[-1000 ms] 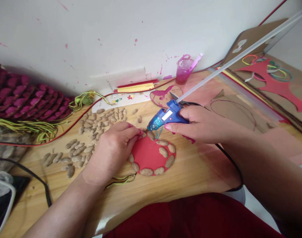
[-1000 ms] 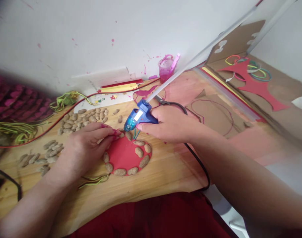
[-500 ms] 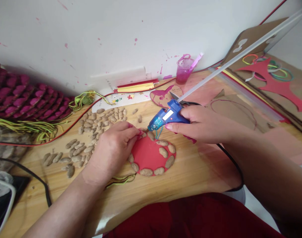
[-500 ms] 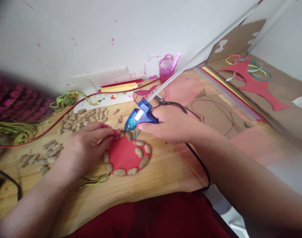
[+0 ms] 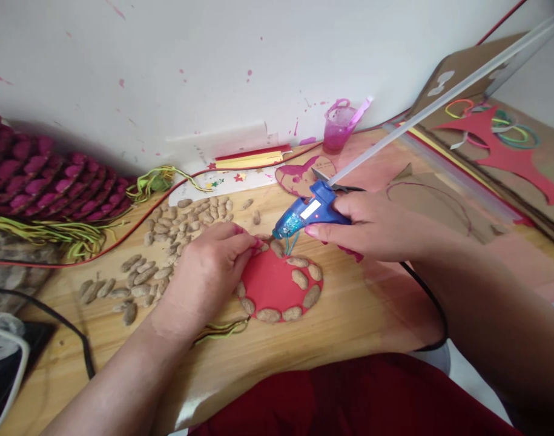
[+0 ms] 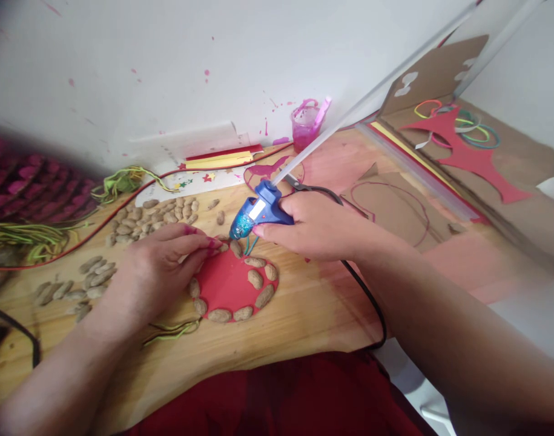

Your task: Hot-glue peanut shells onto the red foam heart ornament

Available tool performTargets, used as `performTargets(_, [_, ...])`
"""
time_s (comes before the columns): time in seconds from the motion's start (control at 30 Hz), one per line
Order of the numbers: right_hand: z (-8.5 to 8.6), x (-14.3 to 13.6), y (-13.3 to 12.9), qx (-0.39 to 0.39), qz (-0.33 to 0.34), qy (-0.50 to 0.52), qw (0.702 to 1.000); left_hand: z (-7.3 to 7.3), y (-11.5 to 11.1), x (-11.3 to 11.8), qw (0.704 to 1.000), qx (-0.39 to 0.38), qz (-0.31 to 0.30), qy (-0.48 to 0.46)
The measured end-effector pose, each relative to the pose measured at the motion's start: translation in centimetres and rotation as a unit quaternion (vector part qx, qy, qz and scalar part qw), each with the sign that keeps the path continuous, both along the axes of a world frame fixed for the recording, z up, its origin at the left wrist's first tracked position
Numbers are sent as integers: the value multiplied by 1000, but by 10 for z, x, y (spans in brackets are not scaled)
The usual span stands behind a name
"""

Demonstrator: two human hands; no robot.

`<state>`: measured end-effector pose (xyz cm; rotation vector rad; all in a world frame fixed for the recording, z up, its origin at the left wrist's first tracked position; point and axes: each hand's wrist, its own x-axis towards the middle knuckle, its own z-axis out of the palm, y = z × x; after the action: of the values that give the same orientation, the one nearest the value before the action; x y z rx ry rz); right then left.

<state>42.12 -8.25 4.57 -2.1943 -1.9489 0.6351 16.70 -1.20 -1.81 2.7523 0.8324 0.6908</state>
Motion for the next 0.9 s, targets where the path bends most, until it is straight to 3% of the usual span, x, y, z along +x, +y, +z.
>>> performTargets(0.37, [-6,-2,2,-15,-5,8,1000,3,0,3,1000,8,-13,-11])
performTargets(0.57, [-4,-2,1,-12,19,34,999,2,0,1,1000,-4,-7,-2])
performTargets(0.9, [0,0,0,-25,11,-4,1000,4,0,1,1000,-5,-14,4])
